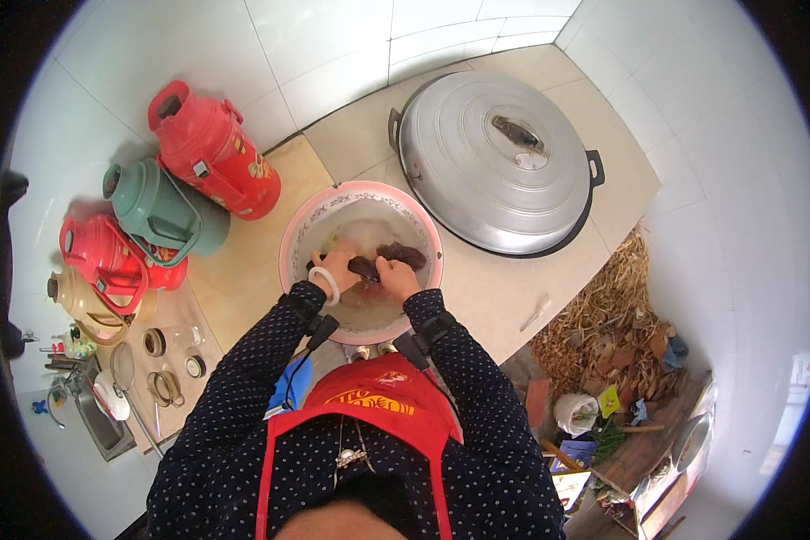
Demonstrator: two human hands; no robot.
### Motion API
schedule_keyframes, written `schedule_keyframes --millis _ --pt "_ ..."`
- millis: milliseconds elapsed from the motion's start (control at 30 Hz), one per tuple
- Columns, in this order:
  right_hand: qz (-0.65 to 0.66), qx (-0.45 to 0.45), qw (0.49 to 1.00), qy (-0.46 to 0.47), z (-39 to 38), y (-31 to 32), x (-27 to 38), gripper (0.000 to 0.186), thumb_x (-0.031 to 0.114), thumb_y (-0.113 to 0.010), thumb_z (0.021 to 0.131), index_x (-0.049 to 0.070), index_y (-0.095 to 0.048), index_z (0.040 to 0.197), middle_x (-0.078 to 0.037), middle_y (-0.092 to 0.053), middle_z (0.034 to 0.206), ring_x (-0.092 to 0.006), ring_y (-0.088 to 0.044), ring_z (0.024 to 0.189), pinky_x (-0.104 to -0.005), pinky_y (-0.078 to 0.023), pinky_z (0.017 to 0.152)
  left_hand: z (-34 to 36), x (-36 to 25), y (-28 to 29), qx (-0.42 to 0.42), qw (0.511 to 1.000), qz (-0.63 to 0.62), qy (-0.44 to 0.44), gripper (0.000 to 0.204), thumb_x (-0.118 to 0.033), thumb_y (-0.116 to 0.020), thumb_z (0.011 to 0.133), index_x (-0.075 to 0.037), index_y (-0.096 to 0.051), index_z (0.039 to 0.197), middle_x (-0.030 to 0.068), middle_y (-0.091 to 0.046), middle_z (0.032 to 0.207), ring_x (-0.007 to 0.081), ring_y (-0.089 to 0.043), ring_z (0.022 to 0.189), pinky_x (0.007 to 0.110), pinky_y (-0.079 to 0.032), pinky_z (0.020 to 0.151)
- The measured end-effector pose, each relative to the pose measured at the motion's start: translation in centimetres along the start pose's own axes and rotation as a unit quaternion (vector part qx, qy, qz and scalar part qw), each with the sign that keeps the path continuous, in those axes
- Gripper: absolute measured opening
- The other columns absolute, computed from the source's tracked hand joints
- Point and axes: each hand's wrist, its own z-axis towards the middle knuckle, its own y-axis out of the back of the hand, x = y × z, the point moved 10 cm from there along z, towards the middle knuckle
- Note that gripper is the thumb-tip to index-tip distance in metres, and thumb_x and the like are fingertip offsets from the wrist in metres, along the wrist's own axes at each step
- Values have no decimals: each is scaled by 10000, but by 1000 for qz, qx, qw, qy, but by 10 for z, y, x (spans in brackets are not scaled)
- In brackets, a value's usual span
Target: The person washes a dark object in a pink basin under running water, then uses a ladle to scoop water from a large pot into the basin. They wipe the pot lid with a cloth, sweep the floor with a broom, and wipe a countertop. The person then washes the object again in the basin and pours the water into the sink.
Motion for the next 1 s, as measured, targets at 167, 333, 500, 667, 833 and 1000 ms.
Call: schedule_keyframes --millis 167,333,500,667,833,1000 --pt "417 114 881 -193 -22 -37 -9 450 449 -389 949 105 -510 1214 -84 -533 1162 -243 -596 956 -462 -517 803 -31 -36 40 24 839 -516 -174 380 -78 -605 709 30 -580 1073 134 -583 1118 248 -554 1057 317 -403 970" --pt "598 185 759 -182 -12 -68 -1 432 507 -366 960 136 -547 1089 -75 -565 1081 -236 -594 913 -470 -500 826 -44 -50 28 143 592 -787 -98 323 -4 -476 748 40 -506 1067 141 -573 1040 237 -562 1014 340 -427 968" --pt "681 294 657 -135 -12 -77 12 432 537 -418 933 136 -538 1041 -73 -579 1049 -242 -579 957 -473 -475 875 -57 -63 28 255 414 -867 -112 284 -36 -486 797 1 -488 1079 141 -561 1003 244 -565 972 382 -444 941" --pt "650 315 678 -138 -45 -62 48 418 502 -517 896 139 -524 1104 -70 -578 1056 -245 -589 946 -465 -500 835 -40 -25 28 86 605 -783 -117 259 -233 -509 931 -64 -479 1126 104 -563 1024 213 -563 977 364 -458 910" --pt "582 336 730 -123 -62 -58 83 370 396 -614 879 132 -517 1119 -75 -581 1043 -224 -592 909 -372 -498 684 -21 3 9 29 731 -679 -71 362 -403 -490 951 -107 -479 1159 81 -573 1085 193 -567 1016 342 -470 910" --pt "571 352 731 -125 -60 -75 82 281 235 -656 865 122 -517 1081 -72 -598 935 -176 -584 800 -297 -424 549 -25 -8 -20 204 499 -842 -5 447 -488 -522 905 -111 -499 1144 89 -602 1045 199 -606 947 332 -521 807"
